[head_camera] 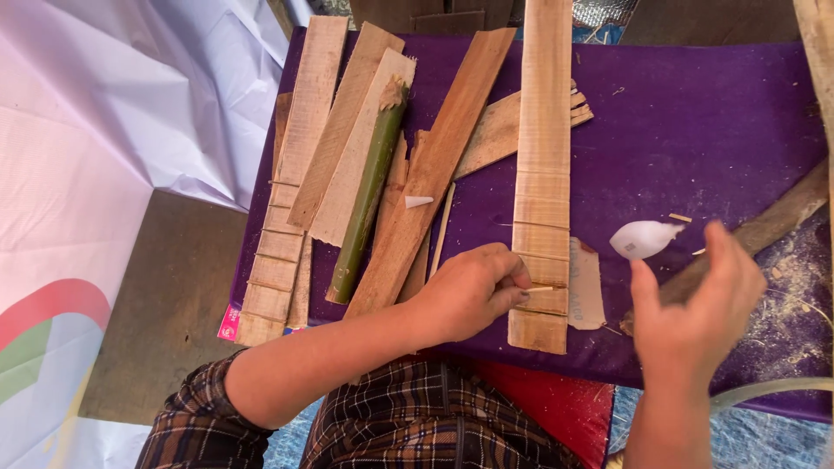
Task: Applying glue to grooves on a wooden board and inserting small wooden sticks into them to assemble a component.
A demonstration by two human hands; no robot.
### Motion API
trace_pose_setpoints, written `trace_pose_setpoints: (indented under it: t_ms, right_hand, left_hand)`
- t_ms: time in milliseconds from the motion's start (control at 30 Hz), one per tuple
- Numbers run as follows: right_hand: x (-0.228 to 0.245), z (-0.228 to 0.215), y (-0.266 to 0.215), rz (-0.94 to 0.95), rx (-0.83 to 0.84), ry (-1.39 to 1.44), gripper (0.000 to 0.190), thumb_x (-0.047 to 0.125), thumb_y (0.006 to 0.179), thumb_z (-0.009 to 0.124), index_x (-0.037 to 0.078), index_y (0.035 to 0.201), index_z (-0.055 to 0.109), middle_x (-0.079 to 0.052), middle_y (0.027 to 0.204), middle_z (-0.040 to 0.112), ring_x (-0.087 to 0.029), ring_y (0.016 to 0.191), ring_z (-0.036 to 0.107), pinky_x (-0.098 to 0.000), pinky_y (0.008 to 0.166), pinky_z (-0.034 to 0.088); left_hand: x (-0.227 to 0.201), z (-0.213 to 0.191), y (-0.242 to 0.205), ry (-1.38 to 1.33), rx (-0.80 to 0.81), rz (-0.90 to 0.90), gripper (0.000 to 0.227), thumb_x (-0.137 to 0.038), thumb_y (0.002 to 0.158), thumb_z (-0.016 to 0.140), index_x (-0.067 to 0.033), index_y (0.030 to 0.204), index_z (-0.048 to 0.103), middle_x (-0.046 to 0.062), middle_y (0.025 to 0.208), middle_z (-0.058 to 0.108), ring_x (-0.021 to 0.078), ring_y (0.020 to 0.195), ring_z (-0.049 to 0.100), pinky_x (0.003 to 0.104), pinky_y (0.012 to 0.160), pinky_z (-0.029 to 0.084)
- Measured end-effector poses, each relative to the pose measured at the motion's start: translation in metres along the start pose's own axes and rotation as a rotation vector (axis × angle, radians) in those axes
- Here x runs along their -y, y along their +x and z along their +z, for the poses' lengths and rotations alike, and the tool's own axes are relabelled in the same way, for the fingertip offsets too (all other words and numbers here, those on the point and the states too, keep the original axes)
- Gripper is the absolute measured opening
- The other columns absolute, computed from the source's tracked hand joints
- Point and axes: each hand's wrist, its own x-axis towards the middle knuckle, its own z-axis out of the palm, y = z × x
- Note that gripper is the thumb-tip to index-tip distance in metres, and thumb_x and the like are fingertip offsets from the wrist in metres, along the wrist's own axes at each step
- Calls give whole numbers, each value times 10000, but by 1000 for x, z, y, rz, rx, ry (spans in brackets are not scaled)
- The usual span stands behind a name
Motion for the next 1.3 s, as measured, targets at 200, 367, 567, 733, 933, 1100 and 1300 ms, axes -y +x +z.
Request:
trace_pose_setpoints:
  t_ms: [200, 367, 567, 733, 933, 1100, 1300]
  right_hand:
    - [40, -17, -20, -333, 71, 298, 222, 56, 883, 816, 40, 1096, 755, -118, 1092, 717, -294, 1019, 620, -433, 947, 457]
    - [40, -10, -20, -297, 85, 370, 83, 35, 895, 794, 6, 957, 749, -89, 940, 727, -285, 898, 652, -409, 877, 469]
    - [26, 5, -27, -266, 136, 299, 87, 18, 925, 784, 25, 1012, 779, -72, 946, 711, -274, 911, 637, -406, 868, 456]
    - [23, 15, -28, -245, 148, 209, 72, 42, 906, 813, 87, 953, 783, -22, 911, 706, -235, 917, 633, -390, 858, 430]
    - [24, 22, -29, -197, 161, 128, 126, 44, 873, 824, 135, 856, 738, 21, 879, 692, -228, 941, 633, -402, 880, 410]
    - [20, 28, -29, -210, 170, 61, 120, 88, 882, 823, 172, 850, 744, 52, 870, 693, -237, 960, 612, -417, 929, 408]
    - [19, 29, -28, -220, 187, 14, 102, 104, 874, 842, 168, 891, 764, 62, 892, 707, -246, 989, 615, -430, 933, 410]
  left_hand:
    - [2, 15, 14, -285, 218, -153, 78, -203, 914, 761, -174, 981, 734, -40, 848, 700, 107, 736, 578, 279, 688, 476]
    - [2, 10, 13, -380, 192, -194, 135, -224, 901, 769, -145, 1010, 773, -26, 880, 734, 72, 785, 607, 231, 733, 496]
    - [33, 16, 9, -86, 37, 21, 100, -146, 899, 725, -141, 995, 752, 6, 956, 784, 176, 870, 742, 309, 777, 563]
    - [48, 34, 11, -1, -30, 0, 171, -100, 861, 654, -141, 1004, 737, 19, 976, 775, 227, 889, 737, 354, 791, 563]
    - [46, 36, 8, 30, -120, -6, 98, -93, 870, 664, -138, 954, 686, 11, 899, 702, 219, 814, 685, 363, 740, 538]
    - [49, 36, 11, -13, -110, -79, 87, -106, 862, 678, -153, 930, 703, -6, 867, 703, 196, 782, 681, 356, 712, 531]
    - [39, 29, 15, -10, -80, -152, 32, -146, 858, 678, -139, 889, 681, 15, 846, 713, 206, 760, 679, 361, 697, 536]
